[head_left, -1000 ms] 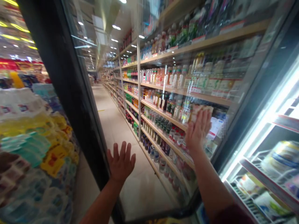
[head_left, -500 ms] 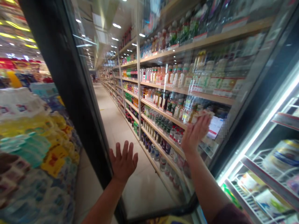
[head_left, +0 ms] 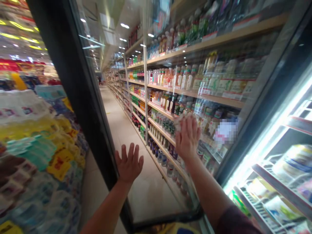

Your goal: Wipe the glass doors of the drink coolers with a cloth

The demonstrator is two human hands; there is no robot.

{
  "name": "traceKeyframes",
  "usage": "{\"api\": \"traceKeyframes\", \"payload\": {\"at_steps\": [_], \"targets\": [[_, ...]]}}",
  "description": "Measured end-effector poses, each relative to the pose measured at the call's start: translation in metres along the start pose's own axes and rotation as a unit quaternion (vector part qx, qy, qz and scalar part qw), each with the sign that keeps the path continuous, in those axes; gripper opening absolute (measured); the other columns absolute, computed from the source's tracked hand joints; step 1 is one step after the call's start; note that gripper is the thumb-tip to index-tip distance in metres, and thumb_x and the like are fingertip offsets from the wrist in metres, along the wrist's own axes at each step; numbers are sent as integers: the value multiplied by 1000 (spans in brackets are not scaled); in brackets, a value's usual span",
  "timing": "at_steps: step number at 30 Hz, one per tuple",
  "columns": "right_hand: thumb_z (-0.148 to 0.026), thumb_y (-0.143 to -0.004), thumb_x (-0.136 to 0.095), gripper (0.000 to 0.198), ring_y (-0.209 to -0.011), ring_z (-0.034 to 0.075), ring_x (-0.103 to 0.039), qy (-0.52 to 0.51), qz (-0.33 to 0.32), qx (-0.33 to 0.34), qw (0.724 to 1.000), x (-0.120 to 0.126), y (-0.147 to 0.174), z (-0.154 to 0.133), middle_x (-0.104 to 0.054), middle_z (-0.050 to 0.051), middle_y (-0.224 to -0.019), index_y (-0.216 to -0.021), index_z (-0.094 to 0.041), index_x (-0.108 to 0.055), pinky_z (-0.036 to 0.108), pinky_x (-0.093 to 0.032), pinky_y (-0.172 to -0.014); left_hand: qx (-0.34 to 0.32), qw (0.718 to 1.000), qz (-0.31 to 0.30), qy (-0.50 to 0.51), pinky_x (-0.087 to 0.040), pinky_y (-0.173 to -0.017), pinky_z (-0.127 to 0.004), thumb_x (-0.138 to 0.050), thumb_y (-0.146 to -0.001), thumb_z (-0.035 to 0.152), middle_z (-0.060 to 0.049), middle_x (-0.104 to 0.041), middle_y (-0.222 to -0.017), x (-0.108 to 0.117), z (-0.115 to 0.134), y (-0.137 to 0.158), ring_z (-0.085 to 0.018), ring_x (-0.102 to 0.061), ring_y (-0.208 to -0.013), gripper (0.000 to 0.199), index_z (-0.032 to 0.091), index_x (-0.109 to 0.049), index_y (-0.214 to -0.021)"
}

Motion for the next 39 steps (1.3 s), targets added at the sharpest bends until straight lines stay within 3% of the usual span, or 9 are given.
{"api": "traceKeyframes", "payload": {"at_steps": [4,7,12,14,17,22,27,32,39], "targets": [[-36,-103,-29,63,-155,30,-17,9,47,-135,990,14,-33,53,-30,18,-163,-161,-15,-16,61,-22,-120,4,1000,1,-6,-14,-124,-57,-59,-94,28,-17,-43,-154,-1,0,1,-33,-16,-153,73,18,-27,-158],[-35,-103,-29,63,-156,30,-11,-1,20,-141,990,7,-34,32,-28,17,-164,-162,-16,-15,62,-20,-121,8,1000,-4,-8,-14,-124,-59,-58,-94,29,-18,-43,-154,-3,-1,3,-33,-15,-153,73,18,-26,-159],[-30,-98,-48,57,-157,20,-10,-55,-47,124,990,-12,9,-78,-41,3,-159,-154,-21,-40,43,-3,-129,5,1000,2,-2,-13,-124,-58,-58,-95,29,-19,-45,-152,-5,-3,4,-33,-15,-153,74,16,-25,-159],[-29,-97,-51,51,-156,16,-14,-76,-52,202,975,-14,23,-98,-45,-2,-157,-148,-25,-49,38,3,-129,1,1000,1,0,-13,-124,-57,-59,-94,29,-19,-46,-151,-6,-4,3,-32,-15,-153,74,15,-25,-159],[-31,-98,-48,53,-155,15,-17,-67,-53,176,981,-11,3,-75,-47,-2,-156,-151,-28,-43,39,0,-129,-3,1000,0,-5,-13,-124,-56,-57,-95,29,-19,-47,-150,-6,-5,1,-32,-15,-153,72,15,-26,-158],[-38,-103,-32,63,-156,27,-15,15,-2,-45,999,7,-69,9,-31,9,-164,-162,-20,-15,54,-16,-124,15,1000,6,-5,-15,-125,-54,-56,-96,29,-16,-49,-149,2,-1,-5,-29,-17,-154,71,19,-24,-159],[-37,-104,-29,63,-155,28,-15,34,-4,-50,998,9,-84,16,-29,9,-164,-162,-21,-13,55,-21,-122,93,995,19,20,-22,-119,-58,-52,-97,29,-15,-37,-157,13,8,-43,-33,-28,-149,62,26,-34,-156],[-37,-103,-35,64,-155,29,-19,43,7,-19,999,8,-49,15,-32,12,-163,-162,-19,-17,53,-21,-122,52,999,12,9,-9,-121,-63,-48,-99,33,-13,-22,-165,5,20,-91,-37,-8,-154,67,27,-21,-160],[-29,-98,-47,69,-155,29,-17,38,-2,41,998,4,74,29,-50,19,-150,-160,-13,-22,50,-21,-123,63,998,10,9,-6,-123,-61,-53,-98,33,-12,-21,-165,2,21,-94,-35,-6,-155,69,26,-22,-160]]}}
Point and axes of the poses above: each hand's wrist, its own y-axis away from the middle knuckle, its own x-axis out of the back of the hand, z = x × y, the point moved 7 cm from there along -y, towards the middle knuckle
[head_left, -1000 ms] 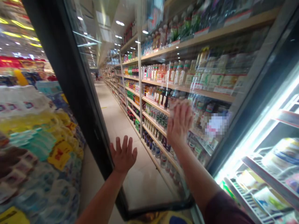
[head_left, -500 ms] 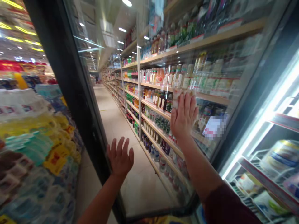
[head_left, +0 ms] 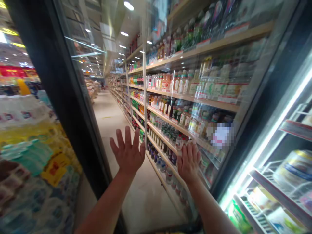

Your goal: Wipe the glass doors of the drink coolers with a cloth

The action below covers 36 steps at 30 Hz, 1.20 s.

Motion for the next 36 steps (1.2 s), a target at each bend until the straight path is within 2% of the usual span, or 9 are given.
{"api": "traceKeyframes", "payload": {"at_steps": [8,11,16,19,22,25,30,32,36], "targets": [[-36,-103,-34,62,-154,33,-20,-22,36,-164,986,11,-79,69,-31,19,-162,-161,-17,-19,62,-24,-119,-4,1000,2,-19,-7,-124,-60,-52,-98,33,-11,-18,-166,3,1,1,-34,-6,-155,70,24,-21,-160],[-33,-103,-38,64,-155,33,-18,-22,19,-124,992,7,-54,41,-33,19,-161,-161,-15,-18,59,-22,-121,6,1000,-8,-14,-6,-124,-59,-53,-97,35,-10,-19,-166,4,2,3,-33,-5,-155,71,26,-22,-160],[-29,-98,-51,63,-153,24,-24,-87,-34,67,993,3,29,-30,-57,11,-146,-158,-20,-32,44,-14,-126,41,999,-36,-4,-5,-124,-59,-49,-99,39,-9,-20,-166,4,2,4,-33,-4,-155,63,26,-30,-158],[-30,-98,-52,61,-151,24,-30,-99,-53,54,992,4,17,-20,-59,10,-144,-156,-20,-36,44,-13,-126,28,999,-40,-11,-5,-124,-59,-47,-99,38,-10,-19,-166,4,5,3,-32,-1,-155,64,24,-27,-159],[-31,-100,-47,64,-154,29,-22,-69,-43,-21,996,5,-17,5,-46,16,-154,-159,-14,-27,49,-13,-124,26,998,-49,-21,-4,-124,-59,-45,-100,40,-10,-16,-167,3,5,1,-31,0,-155,64,24,-28,-159],[-31,-100,-47,63,-155,31,-15,-68,-40,-29,996,2,-11,-2,-44,18,-155,-157,-10,-31,51,-11,-124,44,997,-63,-5,-4,-124,-59,-44,-100,43,-11,-18,-166,3,3,1,-33,-1,-155,62,22,-32,-157],[-22,-95,-51,45,-154,19,-22,-165,-93,146,971,-5,76,-65,-60,4,-143,-139,-23,-60,40,-5,-127,50,996,-72,-1,-3,-124,-60,-43,-100,43,-10,-20,-166,5,5,0,-33,-1,-155,61,22,-34,-156],[-21,-94,-52,44,-151,14,-27,-180,-97,192,960,-3,86,-71,-62,0,-141,-137,-28,-61,37,-3,-127,45,997,-66,-13,-5,-124,-60,-43,-100,42,-10,-18,-166,7,5,1,-32,-2,-155,62,23,-31,-157],[-31,-98,-51,51,-151,23,-29,-119,-69,86,987,-1,25,-30,-58,8,-146,-147,-21,-50,43,-7,-126,19,998,-50,-26,-5,-124,-60,-45,-100,41,-10,-14,-167,9,7,3,-31,1,-155,65,23,-24,-159]]}}
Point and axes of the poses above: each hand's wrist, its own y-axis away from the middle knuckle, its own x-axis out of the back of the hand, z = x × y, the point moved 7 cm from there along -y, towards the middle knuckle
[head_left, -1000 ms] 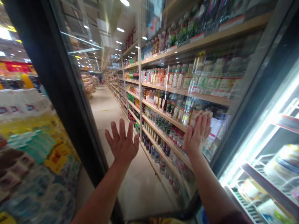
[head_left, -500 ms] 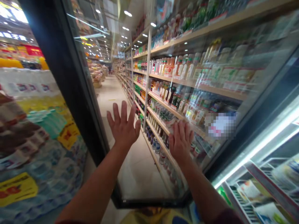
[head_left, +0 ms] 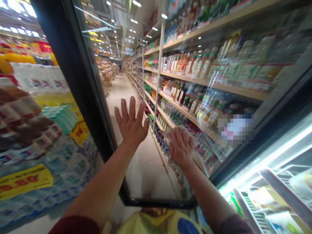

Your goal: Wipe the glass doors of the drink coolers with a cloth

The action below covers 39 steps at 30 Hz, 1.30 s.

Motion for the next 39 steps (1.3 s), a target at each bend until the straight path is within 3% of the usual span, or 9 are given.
{"api": "traceKeyframes", "payload": {"at_steps": [4,12,15,19,21,24,29,36,39], "targets": [[-34,-100,-45,62,-151,32,-30,54,52,-98,992,16,-32,31,-47,16,-154,-157,-14,-33,51,-13,-123,-5,1000,6,0,-4,-124,-59,-45,-100,39,-10,-12,-167,1,2,-3,-31,1,-155,67,22,-22,-160],[-28,-94,-57,41,-142,23,-44,-11,23,32,999,-12,40,-30,-70,6,-129,-134,-26,-63,41,-10,-125,-43,999,-4,30,-8,-126,-53,-45,-100,32,-5,-8,-168,5,-10,31,-28,-2,-155,67,27,-17,-161],[-29,-96,-52,46,-145,24,-40,-2,21,7,1000,2,9,-7,-64,9,-137,-142,-23,-57,43,-9,-125,-54,998,-7,3,-6,-127,-50,-49,-99,34,-5,-14,-167,0,-21,59,-26,-1,-155,69,29,-19,-160],[-35,-100,-41,60,-152,33,-27,48,55,-134,988,29,-51,44,-42,17,-156,-156,-13,-35,53,-14,-123,-48,998,-24,-19,-5,-127,-54,-48,-98,38,-6,-18,-166,-6,-29,76,-28,0,-154,64,27,-27,-158],[-36,-101,-40,62,-153,34,-24,54,62,-150,985,28,-55,42,-38,18,-158,-157,-13,-32,55,-15,-122,-31,998,-49,-20,-3,-127,-54,-46,-99,40,-6,-22,-165,-10,-32,77,-29,1,-154,59,24,-37,-154],[-31,-97,-50,58,-152,31,-26,24,34,-91,995,6,-19,0,-50,15,-152,-152,-17,-43,53,-14,-123,-13,998,-57,-20,-3,-127,-53,-46,-98,45,-8,-33,-161,-12,-35,77,-27,0,-154,54,23,-49,-147],[-17,-96,-44,47,-146,10,-35,-98,-34,131,986,-25,54,-71,-62,-1,-141,-140,-27,-58,35,-3,-127,-17,999,-44,-6,1,-126,-55,-47,-97,43,-11,-39,-158,-15,-36,76,-26,-3,-155,55,24,-47,-149],[-30,-98,-50,58,-154,28,-21,19,37,-86,995,9,-9,30,-51,16,-151,-153,-13,-41,48,-10,-124,-23,999,-40,25,-1,-126,-55,-49,-98,42,-8,-29,-163,-21,-39,73,-27,-3,-155,58,26,-39,-153],[-29,-97,-51,60,-153,32,-24,25,45,-94,994,3,12,25,-51,19,-149,-153,-10,-40,50,-14,-122,-20,998,-41,32,0,-126,-55,-49,-98,43,-8,-31,-162,-21,-40,72,-26,-3,-155,58,27,-40,-153]]}}
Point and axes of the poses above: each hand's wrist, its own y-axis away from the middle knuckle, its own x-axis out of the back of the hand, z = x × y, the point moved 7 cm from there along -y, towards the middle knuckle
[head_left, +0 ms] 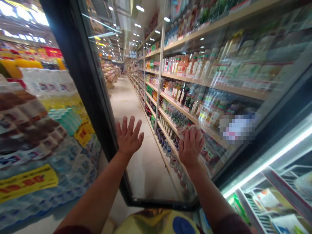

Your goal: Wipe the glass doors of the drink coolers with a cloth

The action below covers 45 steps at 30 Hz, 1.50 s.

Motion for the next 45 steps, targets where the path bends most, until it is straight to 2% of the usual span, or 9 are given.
{"api": "traceKeyframes", "payload": {"at_steps": [4,6,13,17,21,28,36,42,45], "targets": [[-23,-94,-53,49,-142,21,-44,-53,-53,124,989,-16,70,-36,-67,8,-134,-143,-25,-56,40,-15,-123,45,999,-28,13,0,-126,-56,-47,-97,48,-9,-37,-159,-4,-6,1,-27,-6,-155,55,27,-48,-148],[-23,-95,-51,46,-139,18,-47,-56,-74,151,984,-17,80,-36,-67,5,-133,-140,-29,-57,38,-14,-124,43,999,-30,9,0,-126,-56,-46,-97,48,-9,-37,-159,-4,-6,0,-27,-6,-155,55,26,-49,-147],[-35,-98,-44,67,-152,38,-24,56,3,-54,997,9,7,54,-40,27,-154,-157,-6,-27,60,-22,-119,23,999,-21,-5,0,-126,-56,-46,-98,47,-7,-33,-161,0,-1,0,-27,-2,-154,56,25,-46,-149],[-32,-96,-49,61,-149,36,-30,83,7,11,996,4,53,41,-55,26,-141,-151,-6,-39,56,-26,-118,-1,1000,-8,-25,-2,-127,-55,-49,-98,43,-7,-28,-163,3,4,0,-27,-2,-154,59,27,-39,-153],[-31,-94,-53,50,-142,31,-43,68,-49,103,991,-7,93,31,-65,16,-130,-142,-17,-53,50,-26,-120,-18,999,14,-27,-4,-126,-55,-49,-98,39,-7,-27,-163,6,6,0,-27,-3,-154,60,26,-36,-155],[-36,-97,-44,68,-150,39,-28,79,17,-72,994,14,37,99,-40,27,-153,-157,-7,-28,63,-27,-117,63,997,-47,21,5,-126,-56,-44,-98,53,-3,-31,-162,-6,-10,3,-29,-4,-155,56,28,-47,-148],[-31,-94,-51,65,-141,40,-42,78,-31,21,996,-1,132,82,-53,24,-143,-155,-15,-35,61,-39,-109,56,998,-37,-3,2,-126,-56,-43,-98,51,-3,-30,-163,-2,-5,3,-28,-3,-155,56,28,-47,-148],[-33,-100,-41,66,-150,41,-27,67,57,-101,991,27,55,137,-37,29,-155,-159,-8,-23,71,-27,-114,40,999,-13,2,0,-126,-56,-45,-98,51,-5,-30,-163,1,-3,3,-27,-1,-155,56,27,-45,-149],[-33,-101,-39,64,-151,40,-26,53,75,-135,987,31,50,138,-35,28,-156,-159,-9,-25,71,-27,-116,38,999,-22,-1,1,-126,-54,-45,-98,49,-3,-28,-164,1,-3,3,-27,-1,-155,55,26,-46,-149]]}}
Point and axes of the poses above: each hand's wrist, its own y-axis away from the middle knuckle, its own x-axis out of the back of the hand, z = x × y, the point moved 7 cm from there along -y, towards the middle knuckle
